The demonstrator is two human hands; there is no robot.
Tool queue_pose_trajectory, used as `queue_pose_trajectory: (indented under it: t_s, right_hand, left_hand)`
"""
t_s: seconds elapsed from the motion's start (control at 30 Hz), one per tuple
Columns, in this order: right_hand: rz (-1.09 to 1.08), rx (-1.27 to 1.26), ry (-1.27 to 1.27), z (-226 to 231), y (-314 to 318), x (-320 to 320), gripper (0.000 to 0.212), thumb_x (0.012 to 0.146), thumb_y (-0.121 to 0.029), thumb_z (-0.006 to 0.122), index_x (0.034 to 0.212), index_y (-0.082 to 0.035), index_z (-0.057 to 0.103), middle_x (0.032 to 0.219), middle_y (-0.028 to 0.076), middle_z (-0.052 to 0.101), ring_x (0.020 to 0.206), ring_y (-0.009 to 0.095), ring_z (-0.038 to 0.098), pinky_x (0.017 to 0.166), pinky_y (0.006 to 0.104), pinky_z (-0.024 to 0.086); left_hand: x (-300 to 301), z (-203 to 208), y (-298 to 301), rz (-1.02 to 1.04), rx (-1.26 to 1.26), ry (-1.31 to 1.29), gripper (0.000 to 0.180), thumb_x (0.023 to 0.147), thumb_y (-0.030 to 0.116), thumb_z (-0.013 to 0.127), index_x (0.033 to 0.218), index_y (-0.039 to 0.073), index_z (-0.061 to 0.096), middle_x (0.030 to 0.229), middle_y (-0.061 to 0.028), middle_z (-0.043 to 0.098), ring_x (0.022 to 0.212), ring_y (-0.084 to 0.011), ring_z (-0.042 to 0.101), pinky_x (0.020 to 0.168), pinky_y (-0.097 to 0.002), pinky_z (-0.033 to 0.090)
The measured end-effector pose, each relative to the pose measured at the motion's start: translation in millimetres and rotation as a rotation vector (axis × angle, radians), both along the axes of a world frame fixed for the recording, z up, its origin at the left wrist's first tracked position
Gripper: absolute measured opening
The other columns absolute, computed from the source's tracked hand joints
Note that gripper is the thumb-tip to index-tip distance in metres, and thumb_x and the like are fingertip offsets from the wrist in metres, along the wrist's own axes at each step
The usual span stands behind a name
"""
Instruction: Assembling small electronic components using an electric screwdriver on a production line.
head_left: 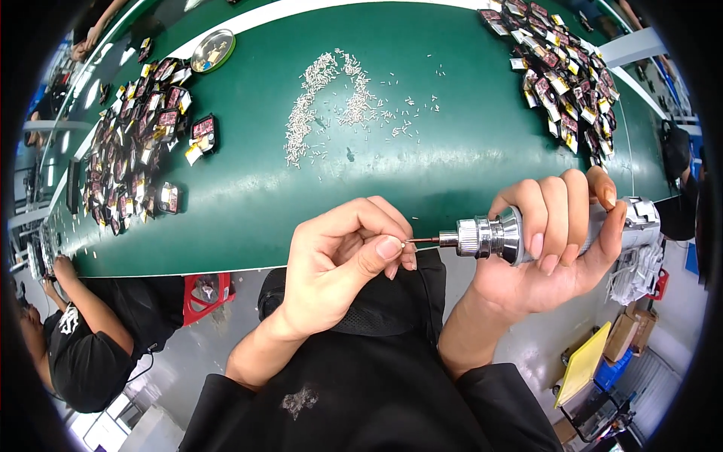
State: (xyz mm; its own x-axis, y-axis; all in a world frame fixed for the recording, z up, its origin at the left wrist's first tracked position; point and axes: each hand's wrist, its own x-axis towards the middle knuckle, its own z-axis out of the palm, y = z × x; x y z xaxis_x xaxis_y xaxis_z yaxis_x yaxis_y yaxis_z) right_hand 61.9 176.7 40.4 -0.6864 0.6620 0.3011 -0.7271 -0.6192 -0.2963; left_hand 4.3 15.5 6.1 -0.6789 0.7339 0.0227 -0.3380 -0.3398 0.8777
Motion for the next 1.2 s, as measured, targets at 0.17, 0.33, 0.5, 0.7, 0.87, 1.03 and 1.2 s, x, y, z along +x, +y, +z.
queue_pose_trajectory:
  t_s: [0.17, 0.33, 0.5, 0.7, 0.87, 1.03, 1.2]
  right_hand:
    - [0.025, -0.02, -0.046, 0.3, -1.3, 1.6, 0.016, 0.094, -0.02, 0.048, 0.09, -0.005, 0.05, 0.05, -0.003, 0.036, 0.039, 0.006, 0.034, 0.046, 0.0228, 0.034]
    - [0.028, 0.007, -0.059, -0.4, -3.0, 5.3, 0.016, 0.094, -0.02, 0.048, 0.09, -0.005, 0.05, 0.05, -0.004, 0.036, 0.039, 0.006, 0.033, 0.044, 0.0229, 0.033]
    - [-0.004, 0.072, -0.072, -2.5, -2.7, 8.3, 0.016, 0.095, -0.02, 0.048, 0.091, -0.005, 0.051, 0.05, -0.004, 0.035, 0.038, 0.006, 0.033, 0.042, 0.0227, 0.033]
    - [-0.04, 0.07, -0.104, -10.5, 5.1, 4.3, 0.017, 0.095, -0.02, 0.048, 0.092, -0.004, 0.051, 0.05, -0.004, 0.035, 0.038, 0.006, 0.033, 0.042, 0.0228, 0.033]
    - [-0.012, -0.035, -0.052, -19.9, 9.8, -8.2, 0.02, 0.098, -0.024, 0.039, 0.097, -0.007, 0.048, 0.052, -0.002, 0.036, 0.039, 0.009, 0.033, 0.045, 0.0273, 0.036]
    - [-0.094, -0.199, -0.127, -18.6, 12.6, -11.3, 0.013, 0.094, -0.016, 0.048, 0.091, -0.003, 0.048, 0.052, -0.003, 0.032, 0.04, 0.007, 0.03, 0.044, 0.0233, 0.033]
    - [-0.253, -0.14, -0.237, -41.3, 41.8, 8.0, 0.009, 0.096, -0.011, 0.044, 0.092, -0.003, 0.043, 0.053, -0.003, 0.03, 0.039, 0.007, 0.027, 0.042, 0.0216, 0.03]
  left_hand:
    - [2.6, 2.1, 2.6, -0.029, 0.028, -0.064, 0.02, 0.093, 0.013, 0.053, 0.084, -0.004, 0.053, 0.079, -0.0151, 0.054, 0.065, -0.0188, 0.054, 0.057, -0.0279, 0.045]
    - [5.0, 4.3, 1.3, -0.031, -0.04, -0.024, 0.021, 0.093, 0.013, 0.053, 0.081, -0.004, 0.053, 0.077, -0.0146, 0.055, 0.063, -0.0172, 0.054, 0.056, -0.0265, 0.044]
    - [6.4, 9.3, 2.8, 0.046, -0.193, 0.213, 0.007, 0.087, -0.003, 0.056, 0.08, -0.005, 0.056, 0.078, -0.0102, 0.057, 0.066, -0.0132, 0.054, 0.059, -0.0237, 0.043]
    - [0.5, 2.7, 11.0, 0.081, -0.306, 0.522, 0.007, 0.084, -0.005, 0.056, 0.077, -0.007, 0.056, 0.078, -0.014, 0.059, 0.066, -0.0147, 0.054, 0.059, -0.0241, 0.043]
    - [-22.5, 10.9, 6.2, 0.248, -0.428, 0.888, 0.019, 0.092, 0.004, 0.048, 0.091, -0.01, 0.061, 0.089, -0.017, 0.062, 0.069, -0.0169, 0.057, 0.06, -0.0249, 0.045]
    - [-77.9, 42.0, -72.4, 0.647, -0.636, 0.97, 0.026, 0.096, 0.011, 0.047, 0.104, -0.01, 0.061, 0.093, -0.0174, 0.064, 0.075, -0.0159, 0.059, 0.063, -0.0241, 0.045]
    - [-213.3, 44.4, -180.7, 0.987, -0.982, 1.059, 0.017, 0.094, 0.005, 0.05, 0.103, -0.004, 0.061, 0.084, -0.0076, 0.066, 0.078, -0.0111, 0.061, 0.073, -0.0239, 0.047]
